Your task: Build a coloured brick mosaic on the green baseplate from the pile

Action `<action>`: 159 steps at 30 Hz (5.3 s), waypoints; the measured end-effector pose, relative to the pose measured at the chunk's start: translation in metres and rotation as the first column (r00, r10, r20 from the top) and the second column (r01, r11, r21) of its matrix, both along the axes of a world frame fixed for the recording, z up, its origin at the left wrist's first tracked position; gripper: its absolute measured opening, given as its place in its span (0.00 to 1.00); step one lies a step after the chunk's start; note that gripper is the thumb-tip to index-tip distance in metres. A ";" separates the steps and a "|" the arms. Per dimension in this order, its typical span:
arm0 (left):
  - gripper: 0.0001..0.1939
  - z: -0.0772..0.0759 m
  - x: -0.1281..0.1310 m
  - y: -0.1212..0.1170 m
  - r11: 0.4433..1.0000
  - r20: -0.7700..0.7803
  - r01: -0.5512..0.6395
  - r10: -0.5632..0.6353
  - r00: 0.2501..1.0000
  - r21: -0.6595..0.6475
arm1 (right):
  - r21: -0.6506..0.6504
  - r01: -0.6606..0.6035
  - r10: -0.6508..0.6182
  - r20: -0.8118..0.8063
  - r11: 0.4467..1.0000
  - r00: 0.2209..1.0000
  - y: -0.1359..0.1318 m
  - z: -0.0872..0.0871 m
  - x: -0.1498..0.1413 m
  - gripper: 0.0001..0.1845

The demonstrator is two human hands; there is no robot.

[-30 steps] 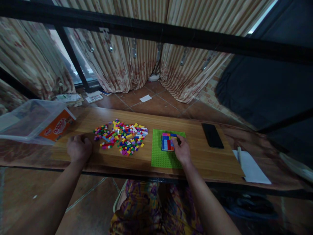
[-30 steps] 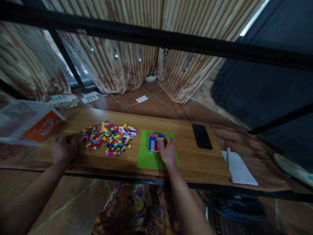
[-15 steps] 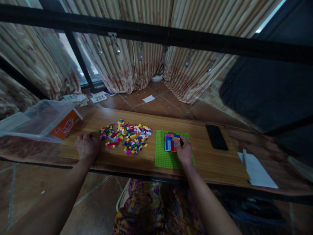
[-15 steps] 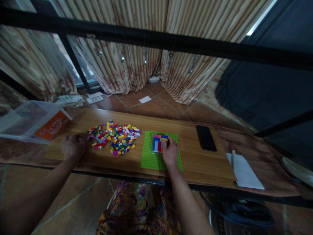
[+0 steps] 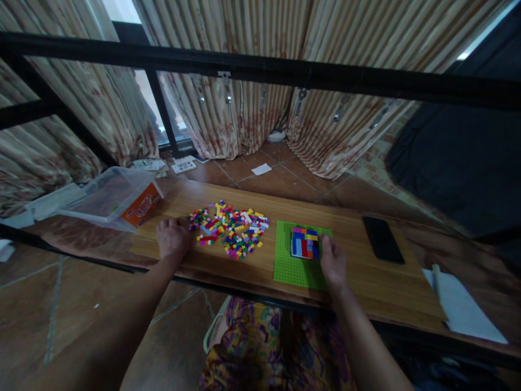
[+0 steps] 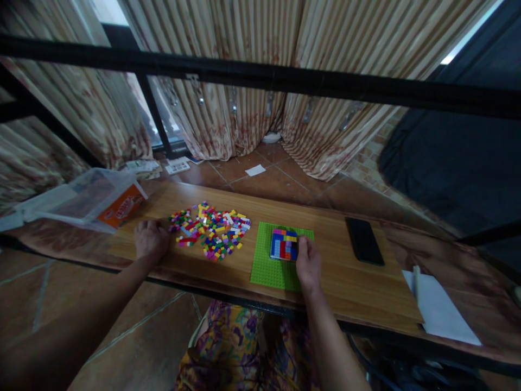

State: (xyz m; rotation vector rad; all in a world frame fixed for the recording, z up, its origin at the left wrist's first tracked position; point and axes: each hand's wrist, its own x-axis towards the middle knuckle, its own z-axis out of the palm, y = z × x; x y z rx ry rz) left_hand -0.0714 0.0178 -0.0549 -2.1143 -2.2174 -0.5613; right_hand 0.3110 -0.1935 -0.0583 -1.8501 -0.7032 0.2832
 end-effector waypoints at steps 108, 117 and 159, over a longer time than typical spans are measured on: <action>0.16 0.006 0.005 -0.008 1.000 -0.021 0.009 -0.009 1.000 0.009 | 0.543 -0.296 0.592 -0.800 0.786 0.103 0.056 0.051 -0.131 0.13; 0.15 0.004 0.004 -0.007 1.000 -0.028 0.009 -0.008 1.000 0.017 | 0.419 -0.270 0.489 -0.821 0.867 0.294 0.072 0.054 -0.138 0.14; 0.16 0.004 0.005 -0.007 1.000 -0.045 0.004 -0.004 0.999 0.003 | 0.309 -0.526 0.472 -0.857 0.793 0.208 0.092 0.043 -0.123 0.15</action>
